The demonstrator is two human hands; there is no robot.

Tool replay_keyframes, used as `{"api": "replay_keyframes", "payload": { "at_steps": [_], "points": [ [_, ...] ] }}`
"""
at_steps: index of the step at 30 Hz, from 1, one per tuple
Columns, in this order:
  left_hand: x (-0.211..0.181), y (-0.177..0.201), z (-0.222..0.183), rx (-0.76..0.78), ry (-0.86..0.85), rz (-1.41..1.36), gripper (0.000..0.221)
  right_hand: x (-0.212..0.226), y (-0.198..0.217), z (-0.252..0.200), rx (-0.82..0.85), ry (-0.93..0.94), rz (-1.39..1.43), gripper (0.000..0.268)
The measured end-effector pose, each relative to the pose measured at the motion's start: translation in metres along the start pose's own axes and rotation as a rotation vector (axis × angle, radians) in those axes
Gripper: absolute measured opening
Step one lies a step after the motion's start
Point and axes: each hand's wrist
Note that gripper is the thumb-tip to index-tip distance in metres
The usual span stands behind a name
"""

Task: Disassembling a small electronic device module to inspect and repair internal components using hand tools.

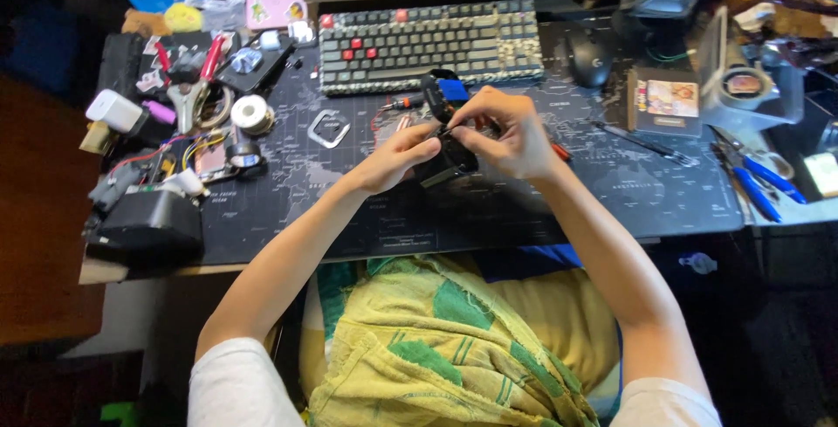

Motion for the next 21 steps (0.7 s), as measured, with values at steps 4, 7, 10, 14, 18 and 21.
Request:
{"api": "replay_keyframes", "payload": {
  "at_steps": [4,7,10,14,18,21],
  "points": [
    [0.027,0.021,0.007,0.018,-0.025,0.152,0.054,0.006,-0.004,0.000,-0.032,0.058,-0.111,0.010],
    [0.028,0.028,0.010,-0.044,0.043,0.295,0.063,-0.003,-0.008,-0.003,-0.077,0.081,-0.183,0.009],
    [0.029,0.029,0.010,-0.063,0.038,0.310,0.066,-0.016,-0.008,-0.007,-0.108,0.113,-0.320,0.019],
    [0.026,0.024,0.012,-0.061,0.013,0.292,0.061,-0.010,-0.010,-0.005,-0.112,0.118,-0.323,0.017],
    [0.029,0.027,0.009,-0.053,0.009,0.300,0.053,-0.002,-0.013,-0.004,-0.082,0.083,-0.272,0.017],
    [0.047,0.042,0.005,-0.039,0.027,0.309,0.048,0.000,-0.013,-0.004,-0.083,0.075,-0.256,0.018]
  ]
}}
Point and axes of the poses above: each hand's wrist, its own z-axis towards the middle knuckle, its own y-axis out of the back of the hand, x = y × z, and after that the axes turned 6 degrees about -y, right-handed
